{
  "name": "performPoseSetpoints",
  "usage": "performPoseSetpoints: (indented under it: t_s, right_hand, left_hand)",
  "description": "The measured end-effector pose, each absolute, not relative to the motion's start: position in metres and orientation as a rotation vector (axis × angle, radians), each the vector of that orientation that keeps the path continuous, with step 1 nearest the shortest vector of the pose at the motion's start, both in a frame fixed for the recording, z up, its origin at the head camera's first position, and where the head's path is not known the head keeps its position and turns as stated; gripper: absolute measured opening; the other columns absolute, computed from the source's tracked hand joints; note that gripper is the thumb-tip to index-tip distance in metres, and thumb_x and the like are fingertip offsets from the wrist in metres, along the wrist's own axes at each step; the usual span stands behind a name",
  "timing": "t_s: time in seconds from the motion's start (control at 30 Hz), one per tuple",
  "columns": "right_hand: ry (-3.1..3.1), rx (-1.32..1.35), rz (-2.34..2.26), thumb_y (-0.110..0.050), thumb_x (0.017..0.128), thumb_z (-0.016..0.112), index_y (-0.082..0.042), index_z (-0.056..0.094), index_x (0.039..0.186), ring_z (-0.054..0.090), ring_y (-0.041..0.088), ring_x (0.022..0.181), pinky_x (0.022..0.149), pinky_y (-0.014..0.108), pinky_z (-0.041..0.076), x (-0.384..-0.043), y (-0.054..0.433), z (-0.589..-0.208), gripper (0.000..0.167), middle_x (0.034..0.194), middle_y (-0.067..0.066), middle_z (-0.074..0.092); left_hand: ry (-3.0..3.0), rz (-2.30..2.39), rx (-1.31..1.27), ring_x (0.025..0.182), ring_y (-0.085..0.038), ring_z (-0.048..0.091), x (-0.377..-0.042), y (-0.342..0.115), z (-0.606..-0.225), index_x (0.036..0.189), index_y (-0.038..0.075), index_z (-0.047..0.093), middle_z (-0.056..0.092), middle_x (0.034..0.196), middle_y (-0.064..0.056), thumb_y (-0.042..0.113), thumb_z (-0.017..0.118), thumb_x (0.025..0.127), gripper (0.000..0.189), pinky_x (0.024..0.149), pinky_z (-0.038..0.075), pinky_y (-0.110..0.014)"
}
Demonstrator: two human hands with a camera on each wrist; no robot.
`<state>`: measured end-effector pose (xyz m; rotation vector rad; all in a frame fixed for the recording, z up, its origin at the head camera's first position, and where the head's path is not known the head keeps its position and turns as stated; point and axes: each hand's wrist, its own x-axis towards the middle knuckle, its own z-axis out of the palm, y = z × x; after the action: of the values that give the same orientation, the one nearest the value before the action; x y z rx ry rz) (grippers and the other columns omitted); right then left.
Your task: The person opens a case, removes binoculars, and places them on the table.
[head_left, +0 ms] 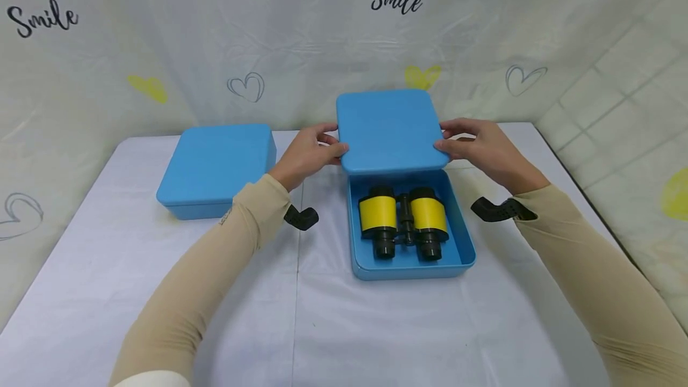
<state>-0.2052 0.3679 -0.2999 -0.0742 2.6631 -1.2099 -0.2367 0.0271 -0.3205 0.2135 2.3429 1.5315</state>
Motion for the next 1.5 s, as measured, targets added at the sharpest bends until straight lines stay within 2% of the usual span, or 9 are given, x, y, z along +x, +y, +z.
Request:
performPoseSetpoints:
  t_s: [0.1, 0.3, 0.57, 1.1, 1.5]
  right_hand:
    - [2.663, -0.076, -1.212, -0.053, 0.099, 0.064, -0.012, 0.039, 0.159, 0.058, 0.031, 0.134, 0.113, 0.05, 0.049, -0.211, 0.369, -0.302, 0.077, 0.151, 0.015, 0.048]
    - [2.642, -0.062, -1.232, -0.05, 0.099, 0.065, -0.013, 0.038, 0.16, 0.059, 0.029, 0.131, 0.108, 0.039, 0.054, -0.221, 0.369, -0.309, 0.076, 0.152, 0.015, 0.047]
    - [2.645, -0.045, -1.244, -0.047, 0.1, 0.064, -0.009, 0.038, 0.159, 0.06, 0.033, 0.129, 0.115, 0.054, 0.047, -0.228, 0.37, -0.32, 0.075, 0.151, 0.018, 0.048]
    - [2.643, -0.028, -1.193, -0.043, 0.099, 0.068, -0.007, 0.041, 0.157, 0.068, 0.035, 0.117, 0.113, 0.055, 0.049, -0.247, 0.372, -0.341, 0.073, 0.146, 0.019, 0.051]
    - [2.607, -0.025, -1.181, -0.042, 0.099, 0.069, -0.006, 0.047, 0.154, 0.07, 0.031, 0.109, 0.114, 0.055, 0.049, -0.252, 0.375, -0.351, 0.069, 0.146, 0.019, 0.052]
  left_hand:
    - [2.345, 1.523, 0.206, 0.111, -0.025, 0.075, -0.241, 0.028, -0.322, 0.161, 0.019, 0.037, 0.058, 0.136, -0.01, 0.029, 0.069, 0.1, 0.069, 0.117, 0.048, -0.045]
    - [2.354, 1.51, 0.197, 0.11, -0.025, 0.076, -0.25, 0.031, -0.327, 0.161, 0.019, 0.036, 0.058, 0.137, -0.01, 0.029, 0.069, 0.1, 0.069, 0.118, 0.047, -0.046]
    - [2.328, 1.524, 0.185, 0.112, -0.028, 0.075, -0.26, 0.036, -0.334, 0.161, 0.017, 0.036, 0.057, 0.137, -0.011, 0.026, 0.067, 0.101, 0.068, 0.118, 0.047, -0.046]
    - [2.365, 1.484, 0.157, 0.106, -0.027, 0.074, -0.271, 0.041, -0.351, 0.161, 0.015, 0.037, 0.058, 0.133, -0.013, 0.026, 0.066, 0.102, 0.066, 0.109, 0.054, -0.042]
    - [2.241, 1.494, 0.065, 0.113, -0.027, 0.07, -0.276, 0.041, -0.357, 0.16, 0.016, 0.04, 0.058, 0.139, -0.014, 0.02, 0.065, 0.102, 0.063, 0.109, 0.055, -0.037]
